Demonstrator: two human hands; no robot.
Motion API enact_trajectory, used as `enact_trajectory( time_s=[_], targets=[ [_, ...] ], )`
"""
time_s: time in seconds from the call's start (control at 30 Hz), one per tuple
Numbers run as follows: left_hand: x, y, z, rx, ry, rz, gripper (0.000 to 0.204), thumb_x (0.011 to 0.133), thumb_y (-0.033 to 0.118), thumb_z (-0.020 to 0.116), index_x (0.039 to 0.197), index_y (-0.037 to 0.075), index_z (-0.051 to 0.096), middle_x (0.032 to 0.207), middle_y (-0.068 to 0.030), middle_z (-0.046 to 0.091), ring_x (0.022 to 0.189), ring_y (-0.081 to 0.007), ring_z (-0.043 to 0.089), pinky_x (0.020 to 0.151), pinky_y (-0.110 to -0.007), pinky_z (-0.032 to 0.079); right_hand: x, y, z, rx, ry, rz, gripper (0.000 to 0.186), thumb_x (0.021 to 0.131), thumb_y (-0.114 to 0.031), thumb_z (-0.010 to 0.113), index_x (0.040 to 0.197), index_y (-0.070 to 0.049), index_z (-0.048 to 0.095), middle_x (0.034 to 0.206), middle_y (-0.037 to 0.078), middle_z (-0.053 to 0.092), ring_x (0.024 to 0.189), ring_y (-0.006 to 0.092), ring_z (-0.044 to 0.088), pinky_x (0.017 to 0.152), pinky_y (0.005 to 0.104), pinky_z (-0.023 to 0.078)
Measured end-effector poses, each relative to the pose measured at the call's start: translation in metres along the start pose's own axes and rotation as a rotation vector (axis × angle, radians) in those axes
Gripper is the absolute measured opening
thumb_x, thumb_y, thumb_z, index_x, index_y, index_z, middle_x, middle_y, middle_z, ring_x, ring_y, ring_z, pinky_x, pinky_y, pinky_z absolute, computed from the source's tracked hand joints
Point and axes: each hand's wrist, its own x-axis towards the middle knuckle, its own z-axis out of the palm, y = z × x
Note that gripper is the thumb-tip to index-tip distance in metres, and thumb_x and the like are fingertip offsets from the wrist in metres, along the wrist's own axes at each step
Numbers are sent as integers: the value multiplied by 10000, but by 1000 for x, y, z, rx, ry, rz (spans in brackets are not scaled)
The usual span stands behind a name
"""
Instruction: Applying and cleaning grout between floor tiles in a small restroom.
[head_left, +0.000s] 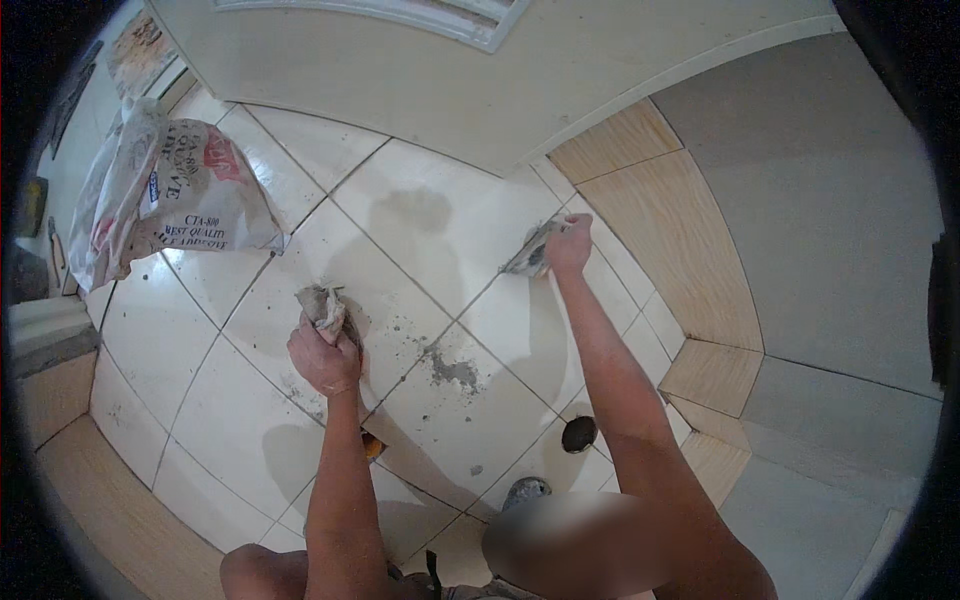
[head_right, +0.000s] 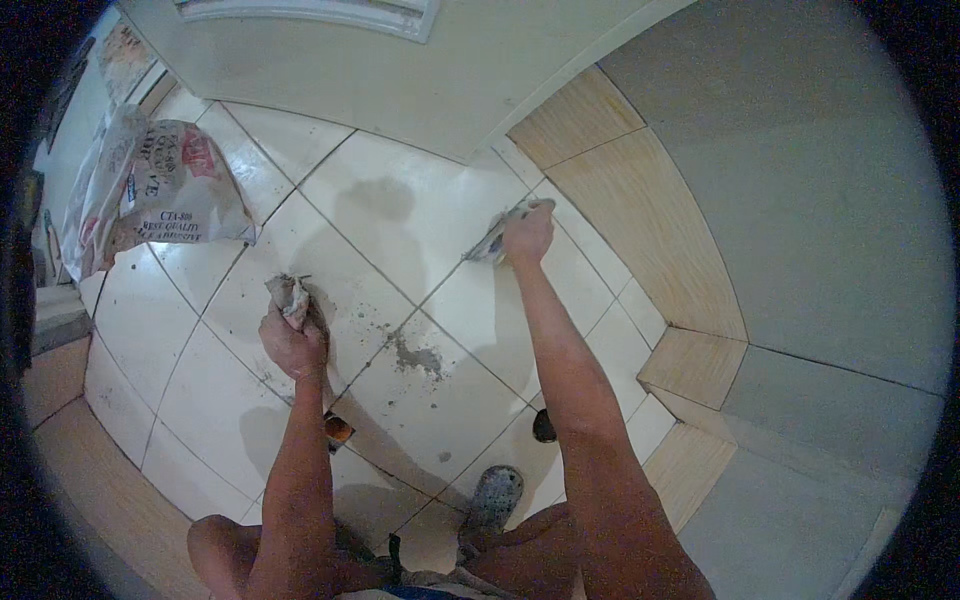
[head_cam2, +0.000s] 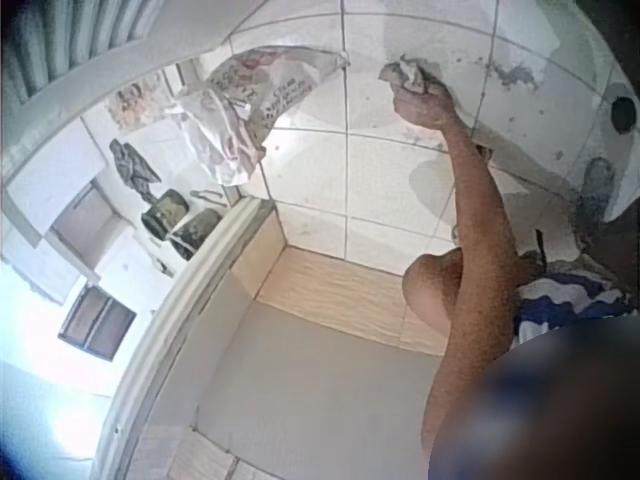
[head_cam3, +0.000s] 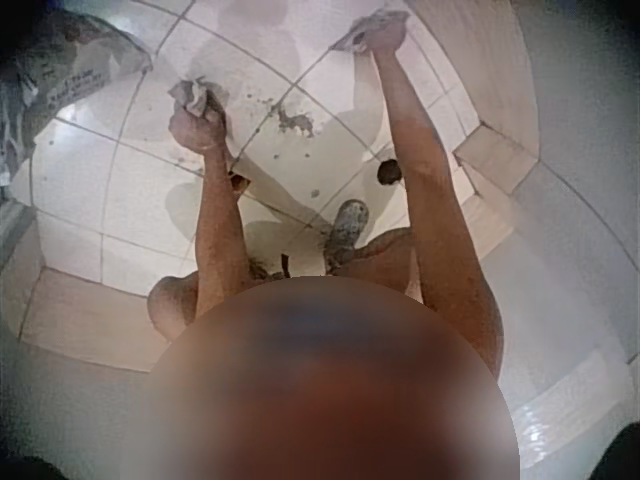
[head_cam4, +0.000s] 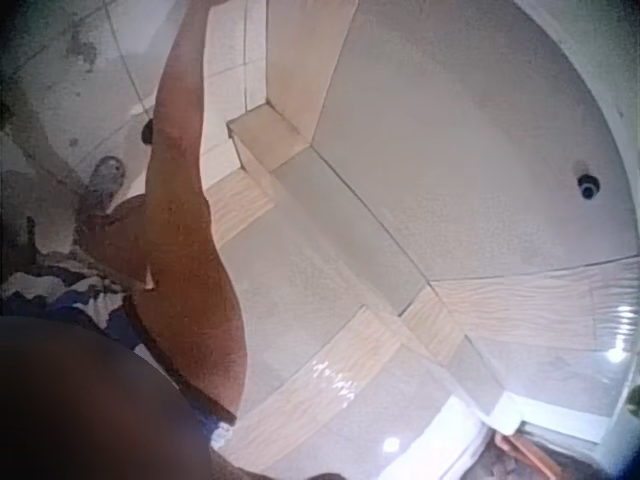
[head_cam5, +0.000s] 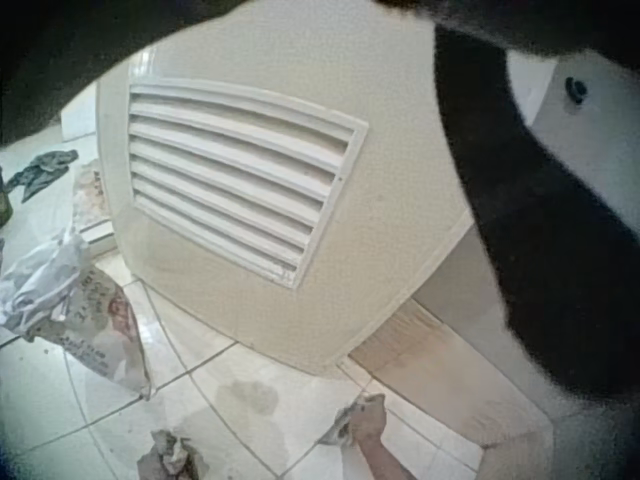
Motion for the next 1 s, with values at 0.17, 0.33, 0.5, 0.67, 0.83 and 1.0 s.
enact_trajectory(
  time_s=[0.17,0.33,0.5,0.67,0.83,1.0],
  targets=[
    [5,2,-7,-30,-41,-26,474,704,126,615,1151,-16,547,833,-169,536,785,-370,504,727,-462,406,-35,37,6,184,38,23,599,765,-110,700,1259,18,388,1035,240,644,1026,363,619,914,424,460],
    [-1,-13,-3,17,6,-7,491,696,122,606,1162,-19,542,832,-167,528,778,-367,499,724,-462,405,-57,49,21,215,-80,310,533,749,-127,760,1197,23,513,1109,188,637,1071,320,606,951,399,440],
    [-3,-5,6,-11,-8,25,549,666,103,596,1197,-16,522,855,-175,516,778,-371,495,710,-469,405,-15,63,-2,365,101,162,441,759,-127,748,1126,25,556,1107,204,641,1035,340,615,926,388,457],
    [-4,-2,4,-8,-4,9,548,670,117,605,1195,-13,522,844,-172,521,787,-373,497,716,-470,406,0,41,-4,209,112,79,402,784,-129,703,1097,47,523,1067,233,647,1017,356,623,912,398,465],
    [1,-3,-2,42,-44,-36,522,690,123,608,1186,-14,522,841,-173,527,792,-375,503,713,-473,407,-40,8,4,10,29,79,406,799,-117,624,1108,72,440,1000,302,633,966,439,625,870,481,485],
    [2,1,2,-21,23,30,474,707,99,574,1164,-19,533,854,-180,533,799,-376,505,718,-474,411,-24,-42,1,13,-43,25,435,784,-137,616,1114,68,422,1011,313,625,976,445,619,874,485,487]
  ],
)
